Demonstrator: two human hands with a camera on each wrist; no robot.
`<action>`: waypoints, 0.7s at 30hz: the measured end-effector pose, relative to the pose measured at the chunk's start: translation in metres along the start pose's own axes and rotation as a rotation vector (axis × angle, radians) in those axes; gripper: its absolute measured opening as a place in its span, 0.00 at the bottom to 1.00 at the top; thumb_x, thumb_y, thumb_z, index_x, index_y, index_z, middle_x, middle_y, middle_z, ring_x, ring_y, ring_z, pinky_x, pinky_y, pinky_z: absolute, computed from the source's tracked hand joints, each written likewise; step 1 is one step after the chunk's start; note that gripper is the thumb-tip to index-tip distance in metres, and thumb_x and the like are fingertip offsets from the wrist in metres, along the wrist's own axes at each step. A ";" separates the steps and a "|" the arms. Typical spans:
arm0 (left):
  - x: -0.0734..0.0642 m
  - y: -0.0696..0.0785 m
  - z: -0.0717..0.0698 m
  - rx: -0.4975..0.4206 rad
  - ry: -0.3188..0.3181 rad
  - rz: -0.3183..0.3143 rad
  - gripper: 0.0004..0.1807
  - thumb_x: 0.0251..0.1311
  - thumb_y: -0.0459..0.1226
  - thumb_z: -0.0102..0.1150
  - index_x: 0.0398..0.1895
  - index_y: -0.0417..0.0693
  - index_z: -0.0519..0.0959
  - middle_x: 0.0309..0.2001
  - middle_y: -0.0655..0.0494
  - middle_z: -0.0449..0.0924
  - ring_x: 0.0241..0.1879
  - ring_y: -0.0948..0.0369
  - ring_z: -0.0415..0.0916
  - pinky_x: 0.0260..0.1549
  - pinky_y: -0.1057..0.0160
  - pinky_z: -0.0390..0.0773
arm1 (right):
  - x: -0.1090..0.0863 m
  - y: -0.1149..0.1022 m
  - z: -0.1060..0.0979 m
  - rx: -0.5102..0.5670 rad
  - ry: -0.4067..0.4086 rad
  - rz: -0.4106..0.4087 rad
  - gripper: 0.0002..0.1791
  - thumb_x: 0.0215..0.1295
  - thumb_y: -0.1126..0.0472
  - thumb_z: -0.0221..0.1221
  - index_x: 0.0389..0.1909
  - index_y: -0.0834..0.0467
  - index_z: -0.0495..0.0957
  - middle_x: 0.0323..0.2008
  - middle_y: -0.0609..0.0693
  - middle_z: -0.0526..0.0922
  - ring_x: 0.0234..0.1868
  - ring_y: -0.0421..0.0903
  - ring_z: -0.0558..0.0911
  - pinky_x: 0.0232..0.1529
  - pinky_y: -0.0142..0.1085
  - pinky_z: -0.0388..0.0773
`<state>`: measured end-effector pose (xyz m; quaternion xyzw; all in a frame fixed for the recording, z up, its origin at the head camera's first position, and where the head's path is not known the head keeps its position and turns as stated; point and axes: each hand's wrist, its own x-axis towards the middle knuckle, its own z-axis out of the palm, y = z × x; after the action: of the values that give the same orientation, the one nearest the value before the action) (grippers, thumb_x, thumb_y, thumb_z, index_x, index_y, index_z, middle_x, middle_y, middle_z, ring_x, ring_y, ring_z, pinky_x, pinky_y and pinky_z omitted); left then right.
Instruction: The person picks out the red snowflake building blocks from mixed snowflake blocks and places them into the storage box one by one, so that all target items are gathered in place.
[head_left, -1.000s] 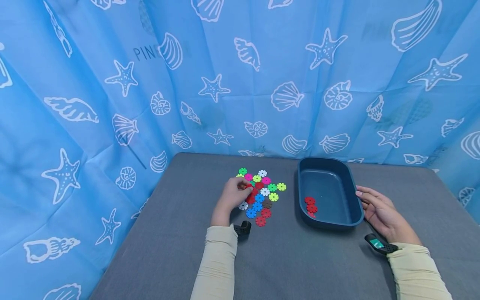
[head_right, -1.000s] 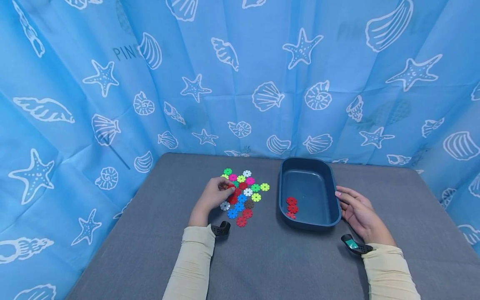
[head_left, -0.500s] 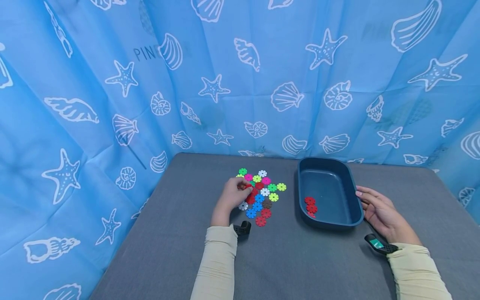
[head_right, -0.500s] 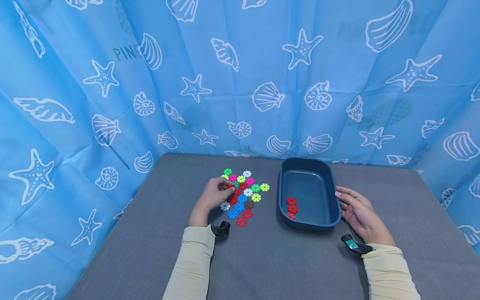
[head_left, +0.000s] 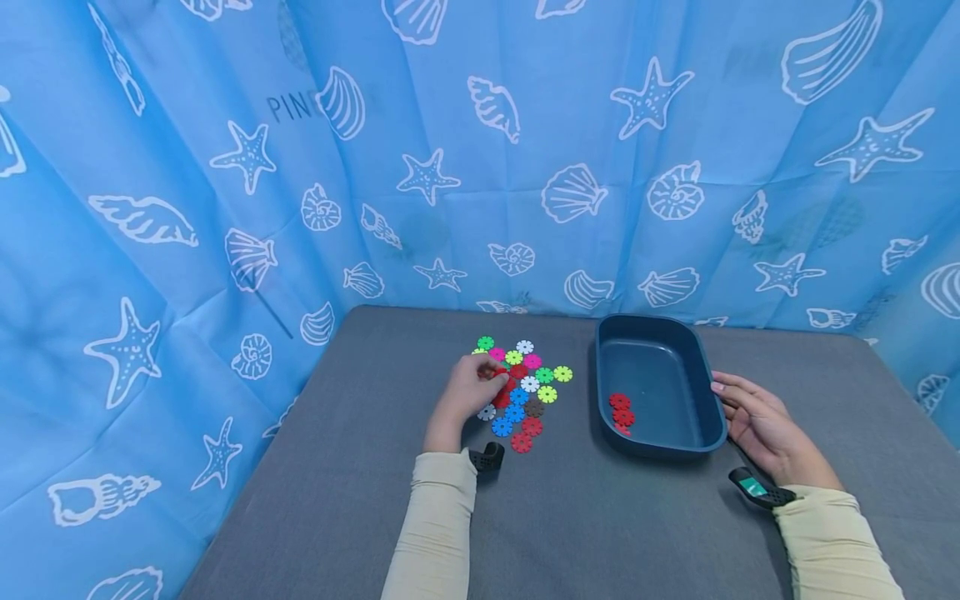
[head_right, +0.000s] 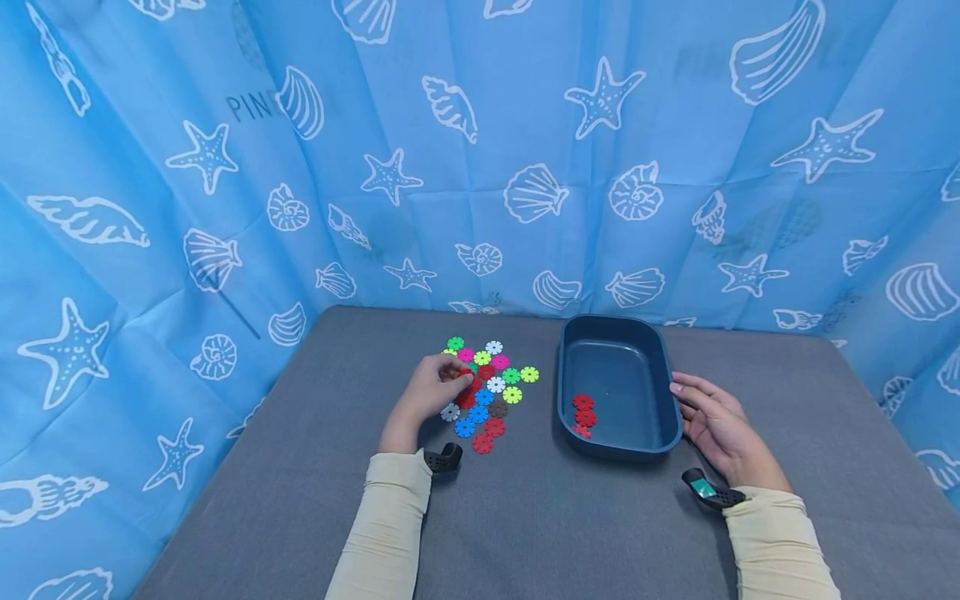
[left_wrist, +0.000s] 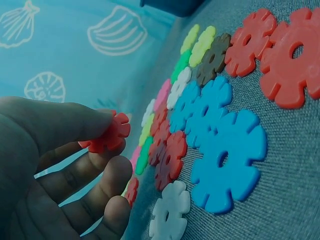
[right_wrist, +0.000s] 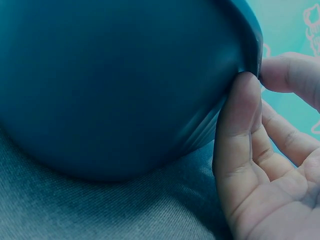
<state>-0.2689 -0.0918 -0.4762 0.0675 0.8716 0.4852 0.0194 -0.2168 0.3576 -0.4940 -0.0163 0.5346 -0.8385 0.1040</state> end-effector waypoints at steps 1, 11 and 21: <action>0.000 0.001 0.000 -0.004 0.000 0.003 0.06 0.71 0.36 0.67 0.45 0.43 0.86 0.43 0.48 0.83 0.42 0.55 0.77 0.44 0.55 0.82 | 0.000 0.000 0.000 -0.001 -0.001 -0.002 0.15 0.84 0.65 0.50 0.55 0.49 0.85 0.48 0.45 0.90 0.45 0.40 0.89 0.43 0.36 0.88; -0.003 0.007 0.003 -0.025 -0.011 0.022 0.08 0.71 0.37 0.66 0.48 0.43 0.86 0.45 0.48 0.84 0.42 0.55 0.78 0.42 0.55 0.83 | 0.000 -0.001 0.000 0.002 0.006 0.011 0.15 0.84 0.64 0.51 0.55 0.49 0.84 0.48 0.44 0.90 0.46 0.40 0.89 0.44 0.36 0.88; -0.004 0.013 0.009 -0.059 -0.036 0.027 0.09 0.72 0.37 0.66 0.49 0.42 0.85 0.46 0.47 0.84 0.42 0.55 0.80 0.42 0.55 0.84 | 0.000 -0.002 0.001 -0.006 0.033 0.027 0.13 0.83 0.63 0.53 0.54 0.47 0.84 0.48 0.43 0.90 0.46 0.40 0.89 0.44 0.36 0.88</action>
<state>-0.2629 -0.0776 -0.4697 0.0873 0.8553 0.5098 0.0303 -0.2168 0.3578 -0.4923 0.0044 0.5389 -0.8356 0.1064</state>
